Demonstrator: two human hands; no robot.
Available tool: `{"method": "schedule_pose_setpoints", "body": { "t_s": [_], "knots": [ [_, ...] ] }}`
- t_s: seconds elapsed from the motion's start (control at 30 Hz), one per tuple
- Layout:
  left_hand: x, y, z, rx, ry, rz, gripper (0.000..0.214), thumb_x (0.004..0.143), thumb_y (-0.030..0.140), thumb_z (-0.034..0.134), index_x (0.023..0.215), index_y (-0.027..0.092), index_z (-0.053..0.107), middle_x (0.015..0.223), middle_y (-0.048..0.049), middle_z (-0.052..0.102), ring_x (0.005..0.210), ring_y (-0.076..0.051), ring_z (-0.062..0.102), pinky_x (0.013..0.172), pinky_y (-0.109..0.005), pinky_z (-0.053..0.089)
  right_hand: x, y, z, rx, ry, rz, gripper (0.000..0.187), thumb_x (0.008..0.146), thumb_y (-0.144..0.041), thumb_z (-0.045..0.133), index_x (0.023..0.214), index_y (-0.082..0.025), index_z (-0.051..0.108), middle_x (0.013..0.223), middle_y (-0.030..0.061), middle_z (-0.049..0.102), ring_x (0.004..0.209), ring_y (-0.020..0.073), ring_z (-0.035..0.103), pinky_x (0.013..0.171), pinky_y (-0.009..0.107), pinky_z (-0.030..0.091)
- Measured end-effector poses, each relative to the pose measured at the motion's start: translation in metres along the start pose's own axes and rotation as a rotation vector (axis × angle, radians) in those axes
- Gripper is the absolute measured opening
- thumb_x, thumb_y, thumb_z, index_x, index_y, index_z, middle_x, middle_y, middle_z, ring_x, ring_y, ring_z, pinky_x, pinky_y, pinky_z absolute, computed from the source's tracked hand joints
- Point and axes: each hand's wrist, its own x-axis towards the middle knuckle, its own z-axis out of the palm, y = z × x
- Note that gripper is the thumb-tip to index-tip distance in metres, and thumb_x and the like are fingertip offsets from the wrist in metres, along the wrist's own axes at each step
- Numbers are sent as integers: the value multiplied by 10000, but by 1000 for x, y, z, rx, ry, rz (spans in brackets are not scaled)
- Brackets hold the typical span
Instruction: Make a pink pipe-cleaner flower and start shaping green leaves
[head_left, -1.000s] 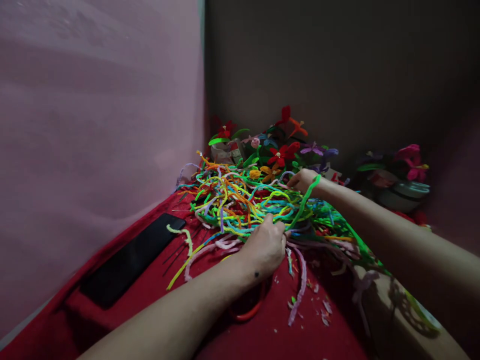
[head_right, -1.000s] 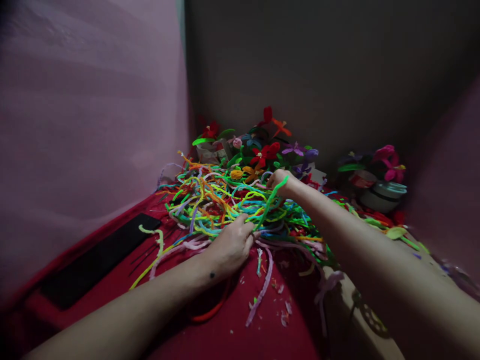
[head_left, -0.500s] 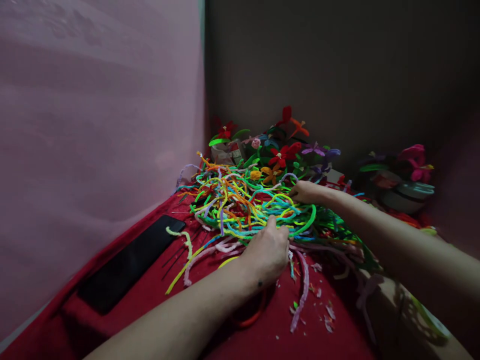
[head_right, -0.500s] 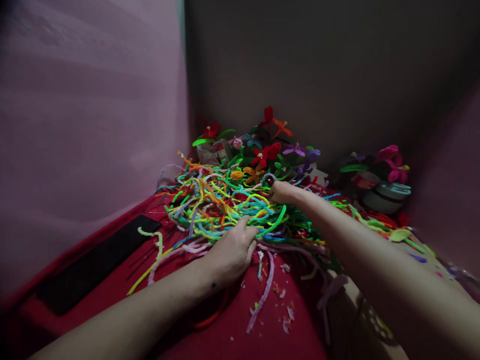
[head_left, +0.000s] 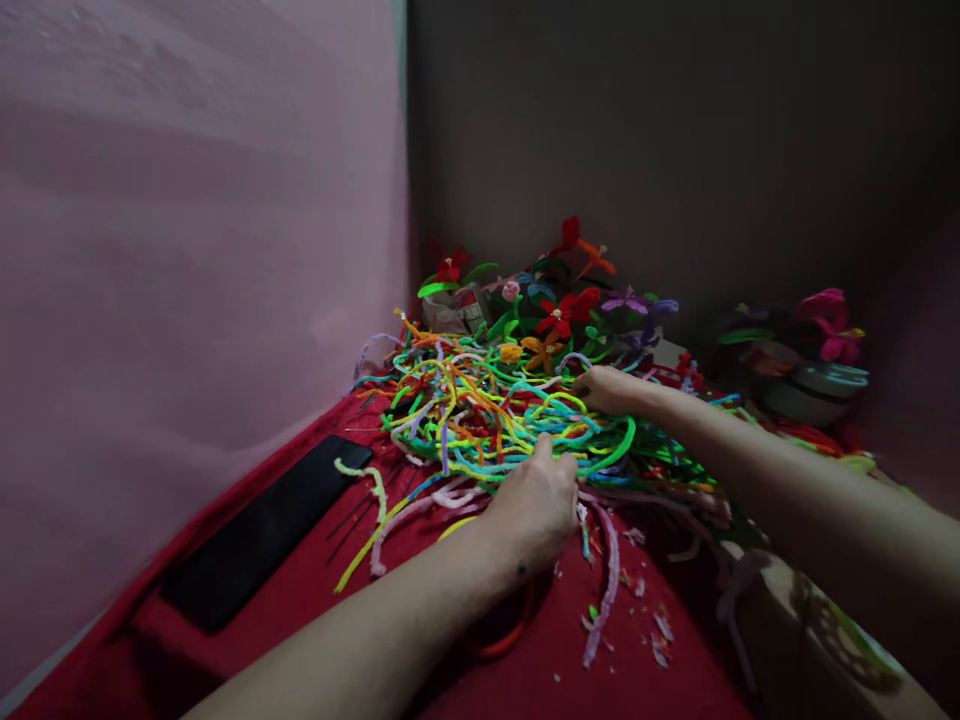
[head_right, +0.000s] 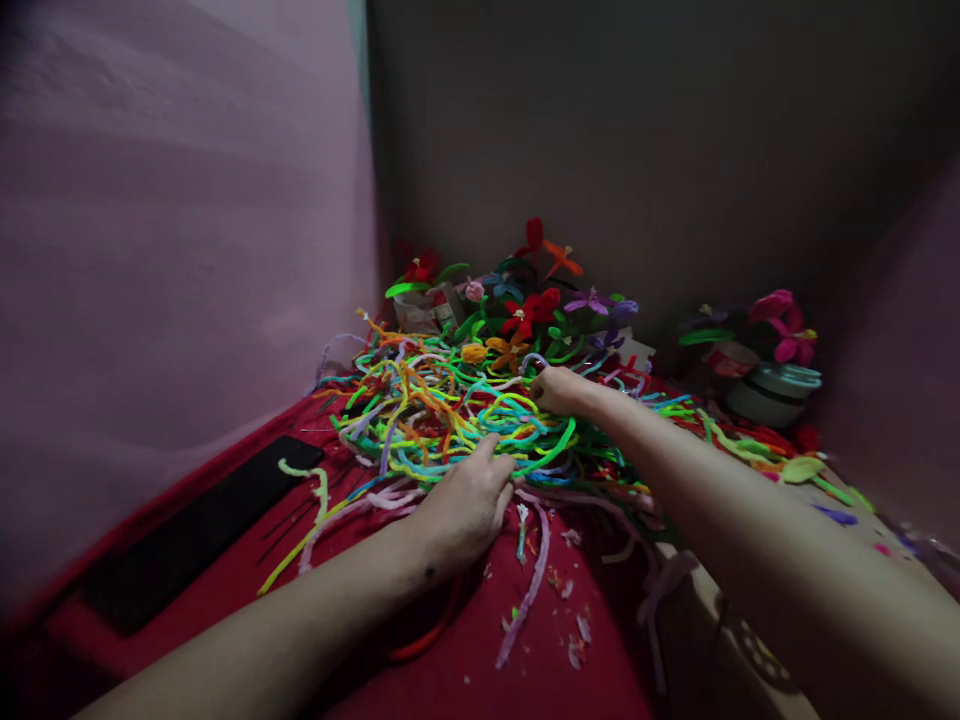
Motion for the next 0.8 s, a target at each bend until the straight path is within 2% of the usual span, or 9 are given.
{"method": "schedule_pose_setpoints", "body": {
  "t_s": [0.2,0.37,0.5,0.63,0.8],
  "knots": [
    [0,0,0,-5,5,6,189,842,173,360,905,134,535,1075,-144,485,883,-207,603,789,-352,494,4,-5,6,22,20,1,275,659,-147,523,849,-190,717,717,58,677,674,181,590,545,219,364],
    [-2,2,-1,-6,-5,1,200,842,182,361,905,123,541,1093,-155,477,929,-218,587,798,-346,490,8,-7,9,115,25,-71,299,708,-159,500,926,-188,703,823,20,693,726,151,592,587,182,394],
    [-2,1,0,-10,2,7,204,853,199,351,899,128,536,1042,-131,488,881,-194,590,784,-328,494,12,-10,12,145,31,-81,263,685,-119,502,831,-162,715,729,18,679,667,138,571,555,180,388],
    [-2,-1,1,-10,13,24,198,855,201,349,893,133,531,1033,-120,488,873,-189,584,788,-326,490,14,-10,11,153,105,-61,190,694,-167,515,747,-129,693,659,30,630,623,133,531,516,197,363],
    [-1,-1,1,-15,3,22,188,851,190,355,905,134,526,1066,-132,478,889,-194,581,793,-334,486,15,-5,4,181,250,-34,184,689,-172,501,771,-124,659,642,15,593,589,118,499,521,198,357]
  ]
}}
